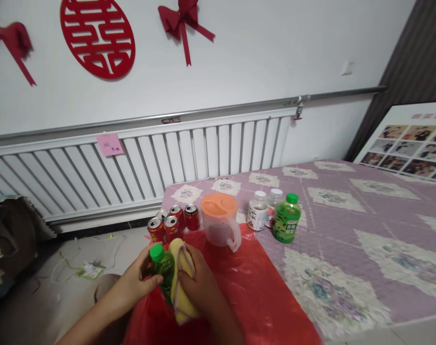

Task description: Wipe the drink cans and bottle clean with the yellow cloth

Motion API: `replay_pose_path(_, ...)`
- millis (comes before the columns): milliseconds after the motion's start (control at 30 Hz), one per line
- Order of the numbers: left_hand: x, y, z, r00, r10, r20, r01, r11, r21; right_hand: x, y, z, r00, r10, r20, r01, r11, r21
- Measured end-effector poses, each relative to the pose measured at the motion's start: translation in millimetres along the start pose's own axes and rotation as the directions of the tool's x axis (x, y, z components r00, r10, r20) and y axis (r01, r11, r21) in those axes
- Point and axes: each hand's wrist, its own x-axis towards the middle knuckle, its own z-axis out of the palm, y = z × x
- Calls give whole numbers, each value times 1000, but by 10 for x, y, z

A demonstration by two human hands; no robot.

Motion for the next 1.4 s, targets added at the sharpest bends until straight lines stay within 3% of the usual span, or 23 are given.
replay_pose_path(133,10,-10,-65,994,23,107,-14,997,-81,-22,226,24,993,75,95,-65,992,-106)
replay_pose_path(267,12,73,-85,984,23,179,-13,998,-55,-43,267,42,997,47,66,-38,990,-138)
replay_pose_path(333,3,101,-64,990,19,143,-19,1000,-1,-42,199,37,999,23,34,-20,994,-108)
replay_pose_path(467,-3,74,-4,997,62,-39,-54,981,188,-50,29,28,995,-25,-92,28,999,29)
replay_pose_path(567,6,62,11,996,67,-65,-50,972,228,-58,-37,28,989,-33,-146,59,982,178)
replay_pose_path(633,9,84,-2,998,52,-23,-47,981,186,-54,-31,23,993,-10,-120,32,982,184)
replay_pose_path(767,5,133,-51,997,-16,80,15,1000,16,-39,104,13,999,36,0,-36,999,-21)
replay_pose_path(867,17,105,-84,989,-5,148,11,999,-40,-39,203,26,995,52,86,-41,992,-119)
replay_pose_path(1033,51,3,-118,985,24,171,-14,998,-57,-64,97,40,1000,-1,-17,-1,996,-88)
replay_pose_path(1233,38,9,-102,981,42,190,-21,994,-110,-83,-12,42,989,-8,-150,29,989,143)
replay_pose_path(1300,33,14,-97,980,35,194,-13,993,-115,-66,25,51,988,33,-149,-22,997,77)
replay_pose_path(1400,21,22,-99,982,14,190,8,994,-113,-38,119,69,996,70,-58,-75,994,-82)
